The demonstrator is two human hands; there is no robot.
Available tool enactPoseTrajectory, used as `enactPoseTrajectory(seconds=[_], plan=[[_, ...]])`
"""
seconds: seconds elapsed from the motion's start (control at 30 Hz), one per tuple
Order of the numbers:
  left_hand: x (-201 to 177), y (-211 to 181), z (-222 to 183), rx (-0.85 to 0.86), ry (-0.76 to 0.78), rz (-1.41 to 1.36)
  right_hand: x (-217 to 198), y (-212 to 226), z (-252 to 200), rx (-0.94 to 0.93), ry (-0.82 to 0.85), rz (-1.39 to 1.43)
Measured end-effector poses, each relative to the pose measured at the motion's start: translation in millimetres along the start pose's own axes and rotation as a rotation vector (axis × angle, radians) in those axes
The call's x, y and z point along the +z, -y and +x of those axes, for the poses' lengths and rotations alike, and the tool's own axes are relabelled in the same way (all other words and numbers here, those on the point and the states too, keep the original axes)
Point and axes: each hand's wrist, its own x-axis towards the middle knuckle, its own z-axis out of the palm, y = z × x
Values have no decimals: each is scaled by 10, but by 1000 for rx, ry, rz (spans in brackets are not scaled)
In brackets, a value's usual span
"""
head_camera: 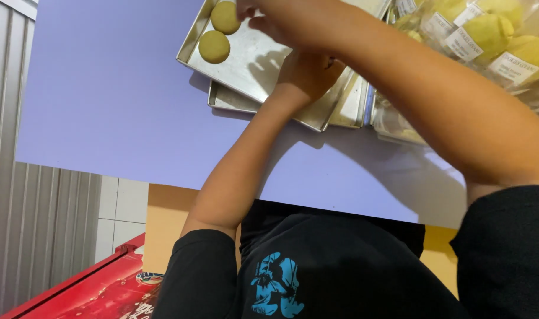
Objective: The person is picking up cookies from a metal tray and placing each one into an individual plastic bag.
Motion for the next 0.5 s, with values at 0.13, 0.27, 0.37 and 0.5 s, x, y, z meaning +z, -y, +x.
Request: enactPoseTrajectory(seconds=[0.13,0.27,0.37,0.5], plan=[[9,50,110,27,-36,51,776,-479,1168,-824,24,-550],[-13,8,84,17,-24,46,901,-436,1402,-942,18,-715],[-44,-36,85,11,-19,42,819,-265,1361,-776,209,-644],[-107,-83,61,3,-4,41,813,-220,1324,-697,263,-728]])
